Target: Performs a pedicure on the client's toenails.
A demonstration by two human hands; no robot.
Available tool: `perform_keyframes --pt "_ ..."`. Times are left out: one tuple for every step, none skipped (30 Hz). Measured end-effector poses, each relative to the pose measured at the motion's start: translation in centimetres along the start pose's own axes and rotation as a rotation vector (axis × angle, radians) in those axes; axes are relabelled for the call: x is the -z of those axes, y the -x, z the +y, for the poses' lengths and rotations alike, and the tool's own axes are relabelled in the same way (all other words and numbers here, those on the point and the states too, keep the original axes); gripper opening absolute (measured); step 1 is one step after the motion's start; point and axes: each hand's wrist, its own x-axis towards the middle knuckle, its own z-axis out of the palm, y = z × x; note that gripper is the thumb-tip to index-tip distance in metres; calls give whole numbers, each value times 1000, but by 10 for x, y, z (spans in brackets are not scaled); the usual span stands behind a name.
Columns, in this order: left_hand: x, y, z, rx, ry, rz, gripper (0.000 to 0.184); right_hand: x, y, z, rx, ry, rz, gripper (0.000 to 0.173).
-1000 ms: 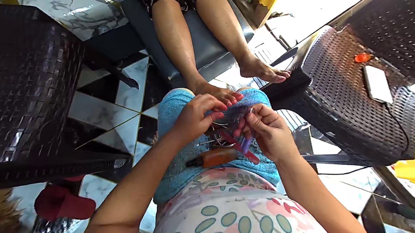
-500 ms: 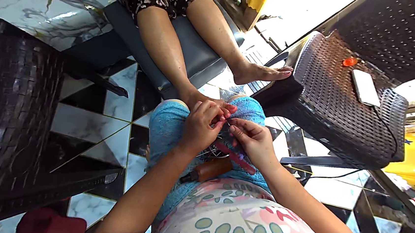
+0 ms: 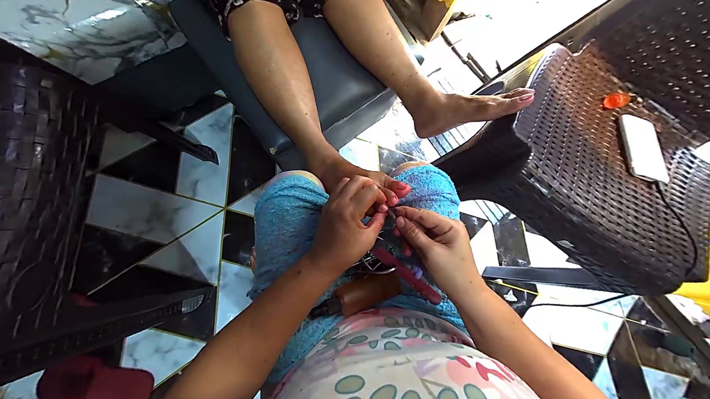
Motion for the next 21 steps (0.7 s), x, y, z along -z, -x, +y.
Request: perform_keyframes --pt "0 0 0 2 3 0 12 0 0 0 -9 -6 -1 19" --pt "0 0 0 1 5 0 12 0 0 -1 -17 -10 -2 19" --pt "0 0 0 -1 8 1 12 0 -1 -1 -22 -14 1 19" --pt "-1 -1 1 -2 9 1 12 0 -1 -1 -23 -16 6 19" --pt "-1 -1 1 -3 9 0 11 0 -1 -2 -22 -17 11 19" --pt "-1 -1 1 -7 8 2 11 -1 -1 -1 -19 -18 15 19" --pt "-2 -1 1 -12 8 5 10 -1 -1 -1 -17 -18 16 19" --pt "-2 -1 1 -19 8 5 8 0 -1 -1 -15 -16 16 18" --pt "-2 -2 1 -24 7 5 7 0 -1 -1 -13 -13 15 18" --pt "-2 -2 2 -28 4 2 7 0 -1 -1 -5 -7 15 18" --pt "-2 -2 2 -34 1 1 7 0 -1 0 3 3 16 18" --pt "-3 -2 2 -38 -1 1 7 0 -2 0 15 13 17 17" --pt "-3 -2 2 -40 -4 -1 7 0 -2 0 26 22 19 17" --pt "-3 -2 2 -41 -8 -2 7 0 -2 0 33 31 21 17" --pt "-3 -2 2 -41 -13 0 7 0 -2 0 41 42 23 17" --pt "-4 -2 2 -44 -15 3 7 0 -2 0 49 55 27 16" --pt "-4 -2 2 -46 -16 4 7 0 -2 0 59 70 31 16" --pt "-4 -2 2 -46 -17 5 7 0 -1 0 76 97 35 16" --pt "-4 -2 2 -45 -19 2 6 0 -1 1 98 129 40 17" --pt "-4 -2 2 -42 -23 0 6 0 -1 2 121 164 43 17" --pt "-4 -2 2 -40 -24 -3 7 0 -1 2 143 201 47 17"
